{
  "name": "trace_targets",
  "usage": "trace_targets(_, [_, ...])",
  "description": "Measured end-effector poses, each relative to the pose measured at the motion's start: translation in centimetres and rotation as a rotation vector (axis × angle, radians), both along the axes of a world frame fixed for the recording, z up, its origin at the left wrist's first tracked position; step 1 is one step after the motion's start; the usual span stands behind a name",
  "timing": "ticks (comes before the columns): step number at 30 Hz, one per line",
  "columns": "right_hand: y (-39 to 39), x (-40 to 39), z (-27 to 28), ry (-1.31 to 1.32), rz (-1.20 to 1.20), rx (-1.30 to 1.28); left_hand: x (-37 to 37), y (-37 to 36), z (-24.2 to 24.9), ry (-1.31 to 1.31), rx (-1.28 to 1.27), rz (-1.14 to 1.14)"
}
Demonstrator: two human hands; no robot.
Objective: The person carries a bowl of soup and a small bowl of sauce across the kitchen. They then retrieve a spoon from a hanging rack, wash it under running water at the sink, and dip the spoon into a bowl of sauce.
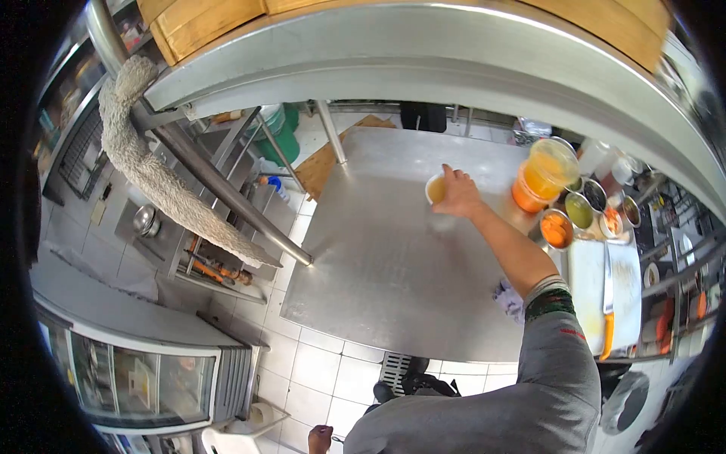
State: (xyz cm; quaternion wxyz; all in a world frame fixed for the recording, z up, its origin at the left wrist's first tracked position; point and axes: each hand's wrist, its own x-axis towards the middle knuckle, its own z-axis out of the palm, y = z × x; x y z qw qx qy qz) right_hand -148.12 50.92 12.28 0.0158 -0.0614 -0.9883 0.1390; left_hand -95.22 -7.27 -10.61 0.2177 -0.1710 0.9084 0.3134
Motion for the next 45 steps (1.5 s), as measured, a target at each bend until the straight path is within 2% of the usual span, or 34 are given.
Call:
trace_targets(2, [-1.1, 3.4, 1.0, -0.023, 0.023, -0.015, -4.0, 1.1, 1.5, -0.051, -0.05, 0.138])
trace_targets(4, [-2.2, 6.8, 1.7, -0.053, 0.042, -0.032, -7.7, 2.4, 3.7, -0.046, -0.003, 0.052])
trace_targets(6, [-3.6, 10.3, 2.3, -0.08, 0.052, -0.049, -10.0, 2.2, 3.1, 0.101, -0.002, -0.161])
trace_targets(8, [-4.8, 13.6, 2.8, -0.101, 0.043, -0.061, -12.9, 4.4, 5.7, 0.11, 0.104, -0.13])
trace_targets(12, [-6.6, 20.1, 2.3, -0.097, 0.033, -0.094, -17.3, 6.5, 6.6, 0.222, 0.154, -0.355])
trace_targets(14, [-7.7, 23.4, 3.3, -0.085, 0.024, -0.116, -19.0, 8.4, 7.5, 0.268, 0.271, -0.4])
trace_targets(16, [-8.8, 26.7, 3.8, -0.068, 0.003, -0.107, -20.5, 11.0, 8.7, 0.218, 0.43, -0.472])
trace_targets(18, [-9.5, 29.7, 3.7, -0.037, -0.006, -0.104, -21.4, 14.3, 12.2, 0.197, 0.509, -0.605])
trace_targets(20, [-10.1, 32.7, 3.5, 0.015, -0.007, -0.108, -21.9, 17.4, 13.7, -0.025, 0.635, -0.59])
trace_targets(24, [-11.8, 38.9, 5.4, -0.004, -0.075, -0.148, -21.7, 23.5, 14.0, -0.115, 0.898, -0.733])
trace_targets(25, [-12.1, 40.7, 5.7, 0.011, -0.096, -0.147, -21.1, 25.0, 15.0, -0.153, 0.919, -0.758])
trace_targets(26, [-12.4, 42.4, 6.1, 0.021, -0.116, -0.145, -20.4, 26.2, 16.4, -0.307, 0.931, -0.707])
trace_targets(28, [-12.6, 45.5, 7.0, 0.026, -0.158, -0.162, -19.0, 28.5, 17.0, -0.301, 0.932, -0.794])
trace_targets(31, [-12.4, 49.7, 7.7, 0.039, -0.236, -0.182, -16.5, 31.5, 14.9, -0.448, 0.971, -0.854])
trace_targets(36, [-11.2, 58.0, 6.9, 0.102, -0.408, -0.206, -11.1, 35.7, 17.8, -0.677, 0.923, -0.887])
trace_targets(42, [-8.5, 67.8, 6.2, 0.134, -0.584, -0.187, -3.4, 42.8, 17.0, -0.753, 0.833, -1.007])
trace_targets(45, [-6.3, 73.1, 5.9, 0.13, -0.66, -0.198, 1.1, 46.7, 16.0, -0.766, 0.771, -1.145])
